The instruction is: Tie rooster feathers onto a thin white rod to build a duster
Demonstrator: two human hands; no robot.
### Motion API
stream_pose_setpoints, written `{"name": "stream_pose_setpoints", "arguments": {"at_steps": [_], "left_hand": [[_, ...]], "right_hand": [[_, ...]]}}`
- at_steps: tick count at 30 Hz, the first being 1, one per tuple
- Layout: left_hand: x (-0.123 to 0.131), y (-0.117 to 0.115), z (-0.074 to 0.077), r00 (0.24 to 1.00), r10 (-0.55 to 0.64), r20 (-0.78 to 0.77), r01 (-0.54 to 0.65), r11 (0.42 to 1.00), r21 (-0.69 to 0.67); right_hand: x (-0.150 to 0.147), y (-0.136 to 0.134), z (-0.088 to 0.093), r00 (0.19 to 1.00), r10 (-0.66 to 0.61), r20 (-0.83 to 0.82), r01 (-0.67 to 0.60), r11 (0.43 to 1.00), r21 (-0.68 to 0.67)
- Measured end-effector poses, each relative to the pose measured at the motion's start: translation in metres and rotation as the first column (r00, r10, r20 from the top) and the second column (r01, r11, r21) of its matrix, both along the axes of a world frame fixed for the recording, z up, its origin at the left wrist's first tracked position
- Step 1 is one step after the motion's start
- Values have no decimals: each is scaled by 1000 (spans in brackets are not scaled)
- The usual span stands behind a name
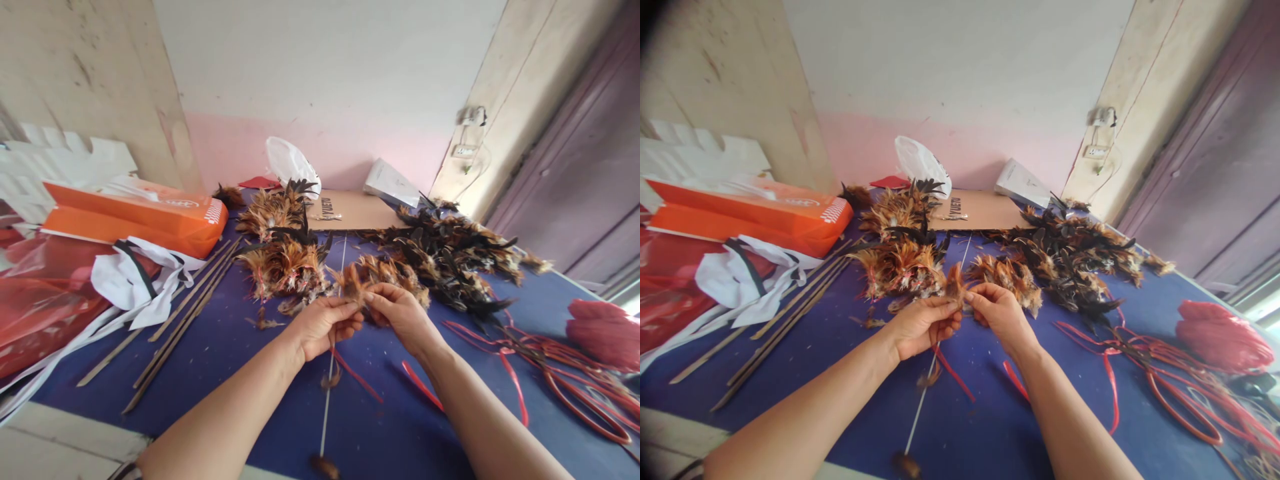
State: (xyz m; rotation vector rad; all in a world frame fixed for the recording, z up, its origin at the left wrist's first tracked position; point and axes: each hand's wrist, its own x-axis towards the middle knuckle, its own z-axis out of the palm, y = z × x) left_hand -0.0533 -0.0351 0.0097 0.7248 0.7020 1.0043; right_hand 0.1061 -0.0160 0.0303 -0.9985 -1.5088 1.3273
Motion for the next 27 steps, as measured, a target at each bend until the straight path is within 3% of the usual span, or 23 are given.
{"name": "stream_pose_setpoints", "arguments": {"at_steps": [3,7,11,16,19,21,24,27], "left_hand": [[3,0,1,953,205,-223,-155,963,220],[7,-1,1,887,293,-357,-147,912,384],[7,-2,0,900,219,-376,-80,933,352],[5,-3,-2,950,102,-296,-25,967,254],[5,-2,-2,963,67,-260,-11,978,210],[3,-1,-1,972,87,-217,-49,984,174],[0,3,0,976,177,-130,-164,981,105],[-4,7,0,969,236,-74,-232,971,60]], "right_hand": [[1,-1,3,997,-18,80,20,999,-25],[-2,-3,2,991,-56,124,52,998,34],[-4,-1,-5,992,-70,104,60,993,98],[-2,0,-5,999,-4,53,0,998,69],[8,2,2,992,37,121,-40,999,23],[20,7,8,972,-29,235,14,998,67],[44,15,14,819,-264,510,107,943,317],[63,22,16,596,-309,741,-12,920,393]]}}
